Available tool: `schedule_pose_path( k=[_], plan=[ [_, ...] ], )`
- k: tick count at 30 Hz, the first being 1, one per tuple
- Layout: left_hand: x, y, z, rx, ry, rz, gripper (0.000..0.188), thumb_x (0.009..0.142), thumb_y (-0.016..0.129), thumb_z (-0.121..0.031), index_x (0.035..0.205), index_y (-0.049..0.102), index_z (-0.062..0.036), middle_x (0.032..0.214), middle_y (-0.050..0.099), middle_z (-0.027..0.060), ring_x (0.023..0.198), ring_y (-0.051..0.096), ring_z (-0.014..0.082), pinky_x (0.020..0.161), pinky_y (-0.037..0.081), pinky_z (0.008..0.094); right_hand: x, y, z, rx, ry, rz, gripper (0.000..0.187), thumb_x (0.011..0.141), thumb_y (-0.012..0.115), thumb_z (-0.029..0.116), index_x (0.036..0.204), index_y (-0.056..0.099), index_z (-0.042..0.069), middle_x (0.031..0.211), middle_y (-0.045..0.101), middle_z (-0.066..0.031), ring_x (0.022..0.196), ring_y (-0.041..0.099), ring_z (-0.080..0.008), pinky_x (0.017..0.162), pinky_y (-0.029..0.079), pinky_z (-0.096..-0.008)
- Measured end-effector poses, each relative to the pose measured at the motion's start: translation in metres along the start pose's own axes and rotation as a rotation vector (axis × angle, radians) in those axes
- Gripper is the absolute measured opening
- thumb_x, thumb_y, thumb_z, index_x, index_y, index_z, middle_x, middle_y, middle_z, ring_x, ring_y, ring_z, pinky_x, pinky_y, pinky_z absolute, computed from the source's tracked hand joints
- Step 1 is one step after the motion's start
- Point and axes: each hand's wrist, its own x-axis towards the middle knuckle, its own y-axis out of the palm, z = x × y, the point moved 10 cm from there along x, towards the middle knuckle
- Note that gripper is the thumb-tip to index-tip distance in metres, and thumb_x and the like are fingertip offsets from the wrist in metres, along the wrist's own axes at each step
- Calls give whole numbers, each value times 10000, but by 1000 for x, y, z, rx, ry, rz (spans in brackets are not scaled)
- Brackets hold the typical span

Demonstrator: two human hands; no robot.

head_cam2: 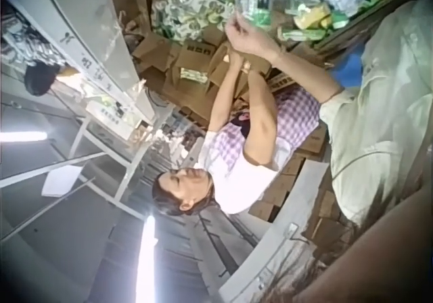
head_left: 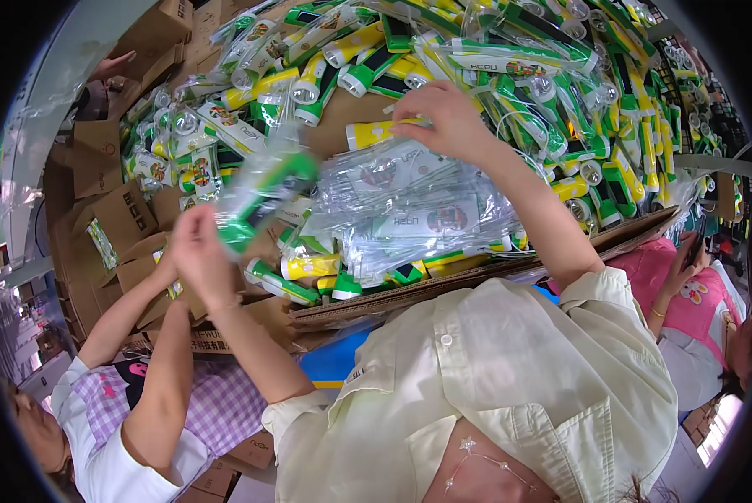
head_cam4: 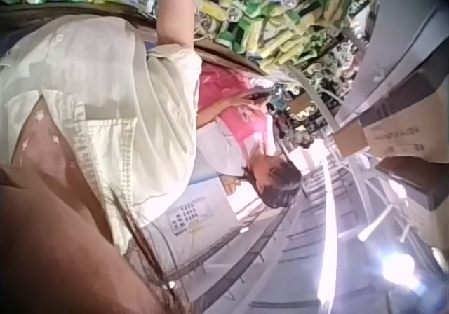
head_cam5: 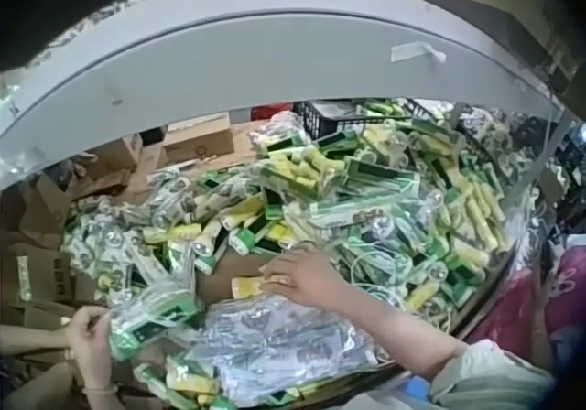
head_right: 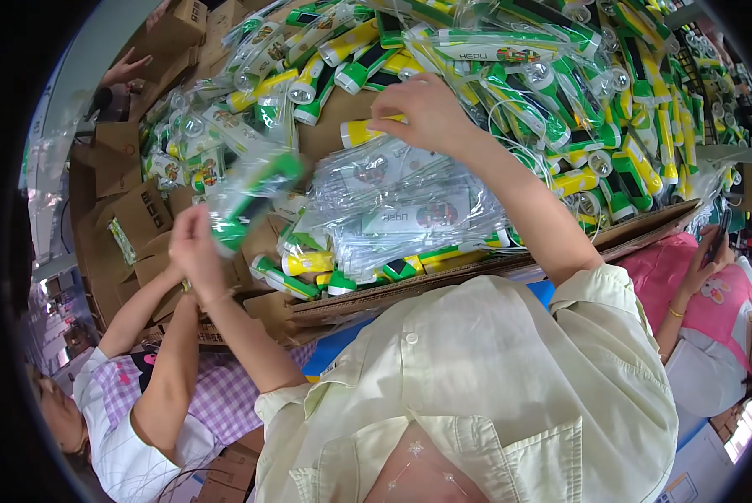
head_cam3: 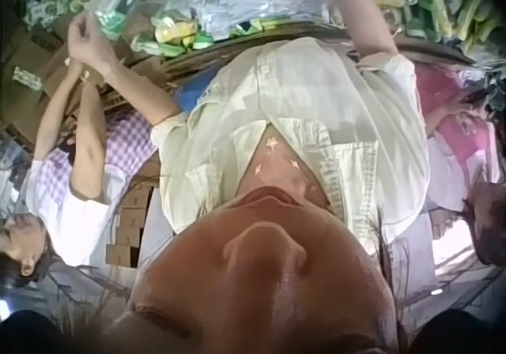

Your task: Packing small electronic products into plastic bags and placing them into cardboard boxes on an assembly line.

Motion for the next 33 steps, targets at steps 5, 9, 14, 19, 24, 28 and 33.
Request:
schedule_pose_path(
  k=[5,9,14,19,24,28,33],
  plan=[
    [60,-69,33,517,28,-345,139,850,613,-148,921,673,-45,853,677,89,729,623,196,687,485,313,-21,30,-2,-24,-24,134,127,757,680,197,855,635,129,827,619,16,840,598,-202,766,444,-358],
    [91,-69,80,1016,27,-438,166,832,570,-177,936,684,-115,887,684,93,793,642,307,723,505,398,-47,90,-21,24,123,381,123,769,664,194,877,650,137,853,620,-2,852,601,-210,742,467,-373],
    [116,-22,136,1051,-109,-119,241,809,549,-203,1008,679,-165,931,675,116,859,641,341,736,510,434,-29,95,-19,-303,90,228,218,798,630,213,988,629,107,936,613,-66,871,613,-245,721,505,-361],
    [89,57,69,752,62,-54,236,832,576,-206,1034,670,-128,932,672,114,836,646,303,725,505,394,-21,108,-55,-304,327,350,331,767,673,266,1024,610,68,976,603,-104,893,617,-260,728,514,-368],
    [19,179,-20,300,395,294,169,813,610,-115,968,664,-73,950,655,127,863,631,299,743,496,368,-40,118,-79,-342,470,457,371,717,714,317,981,618,75,975,603,-108,893,618,-264,705,519,-385],
    [-21,251,-11,345,468,509,269,717,665,-67,986,651,-72,968,638,112,906,592,314,789,480,388,-34,108,-63,-170,446,373,279,715,707,298,909,638,110,962,607,-66,929,602,-251,732,505,-399],
    [-27,269,7,371,481,508,286,696,690,-84,979,653,-73,969,628,106,889,589,314,781,476,395,-33,85,-30,-259,137,170,159,722,685,205,853,654,121,923,616,-20,955,583,-232,774,482,-372]
  ],
)
